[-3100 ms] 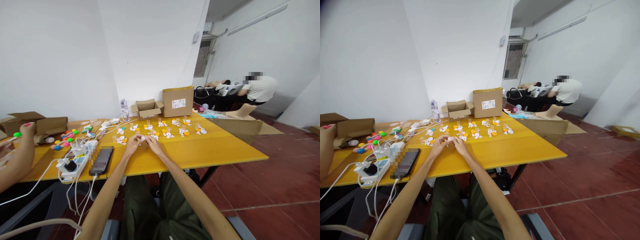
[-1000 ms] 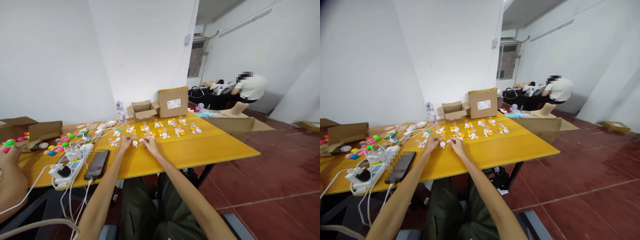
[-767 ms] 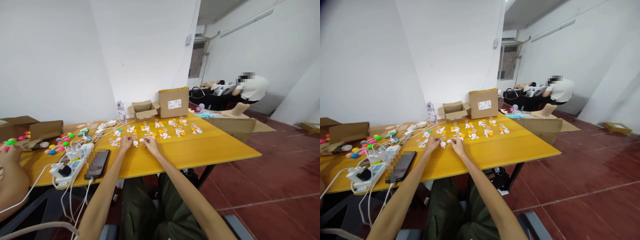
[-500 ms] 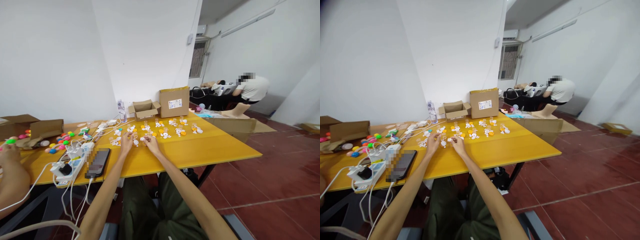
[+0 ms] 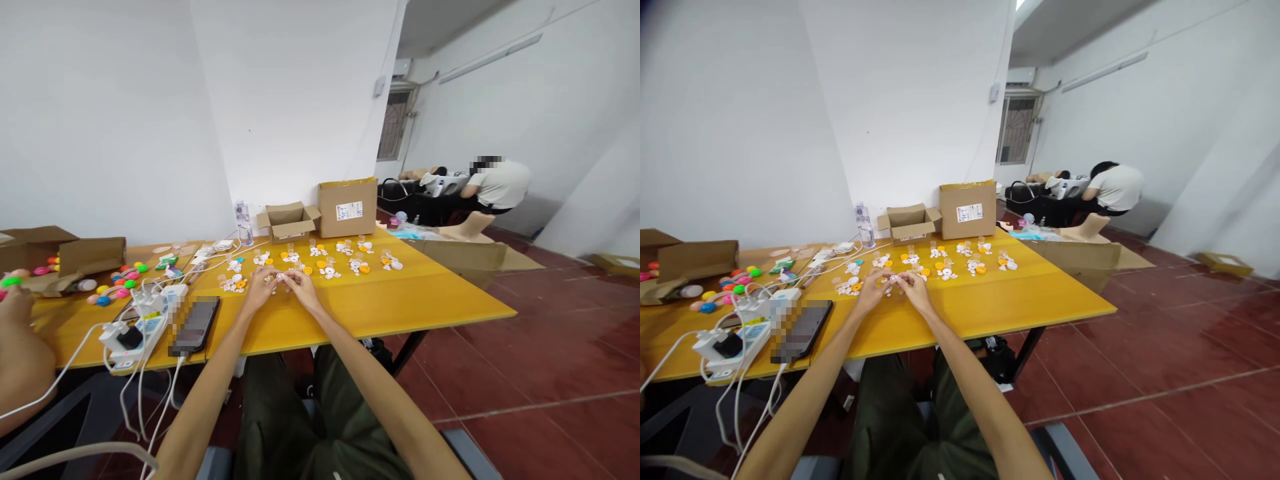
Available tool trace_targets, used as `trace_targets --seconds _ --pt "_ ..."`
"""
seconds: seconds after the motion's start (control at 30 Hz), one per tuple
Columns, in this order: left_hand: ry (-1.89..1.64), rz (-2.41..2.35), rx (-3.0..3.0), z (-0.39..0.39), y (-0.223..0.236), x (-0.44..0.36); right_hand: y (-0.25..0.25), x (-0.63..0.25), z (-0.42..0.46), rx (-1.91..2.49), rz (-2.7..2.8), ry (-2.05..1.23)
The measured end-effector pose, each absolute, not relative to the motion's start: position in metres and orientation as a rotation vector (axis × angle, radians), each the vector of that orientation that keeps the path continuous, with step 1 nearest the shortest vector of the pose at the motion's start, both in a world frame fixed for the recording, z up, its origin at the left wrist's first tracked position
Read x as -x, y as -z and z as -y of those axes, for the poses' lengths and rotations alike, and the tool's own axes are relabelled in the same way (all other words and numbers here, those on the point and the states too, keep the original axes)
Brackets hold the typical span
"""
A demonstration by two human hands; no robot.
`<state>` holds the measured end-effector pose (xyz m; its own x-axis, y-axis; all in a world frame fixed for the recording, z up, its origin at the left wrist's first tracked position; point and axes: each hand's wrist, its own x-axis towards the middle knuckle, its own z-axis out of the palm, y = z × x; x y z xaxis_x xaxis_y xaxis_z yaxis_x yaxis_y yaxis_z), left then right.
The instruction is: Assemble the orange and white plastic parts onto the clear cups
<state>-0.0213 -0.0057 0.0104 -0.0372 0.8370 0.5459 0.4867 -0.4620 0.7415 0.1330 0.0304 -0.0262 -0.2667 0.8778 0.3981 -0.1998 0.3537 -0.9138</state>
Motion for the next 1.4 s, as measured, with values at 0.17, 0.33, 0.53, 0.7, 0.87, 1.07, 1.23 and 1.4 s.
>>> trace_targets --seconds 0.17,0.33,0.53,0.7,0.87,1.07,1.23,1.4 --pt "-1.488 -1.340 -1.894 0.009 -0.013 0.018 0.024 -0.134 -0.029 0.732 1.585 -1.090" --pt "-1.464 -1.286 -1.895 0.009 -0.014 0.019 0.022 -0.132 -0.026 0.823 1.660 -0.951" --pt "-1.411 -1.278 -1.884 0.005 -0.012 0.024 0.022 -0.131 -0.024 0.818 1.670 -1.049" --pt "-1.365 -1.323 -1.916 0.003 -0.010 0.027 0.022 -0.130 -0.024 0.767 1.622 -1.167" --pt "-1.370 -1.437 -1.992 0.000 -0.009 0.027 0.022 -0.129 -0.026 0.808 1.591 -1.134" --pt "-1.372 -1.733 -2.042 -0.002 -0.006 0.026 0.023 -0.132 -0.029 1.044 1.591 -0.838" --pt "-1.320 -1.876 -2.027 -0.003 -0.006 0.023 0.022 -0.129 -0.023 1.332 1.815 -0.512" --pt "-1.317 -1.895 -2.030 -0.004 -0.003 0.021 0.017 -0.124 -0.014 1.456 1.983 -0.373"
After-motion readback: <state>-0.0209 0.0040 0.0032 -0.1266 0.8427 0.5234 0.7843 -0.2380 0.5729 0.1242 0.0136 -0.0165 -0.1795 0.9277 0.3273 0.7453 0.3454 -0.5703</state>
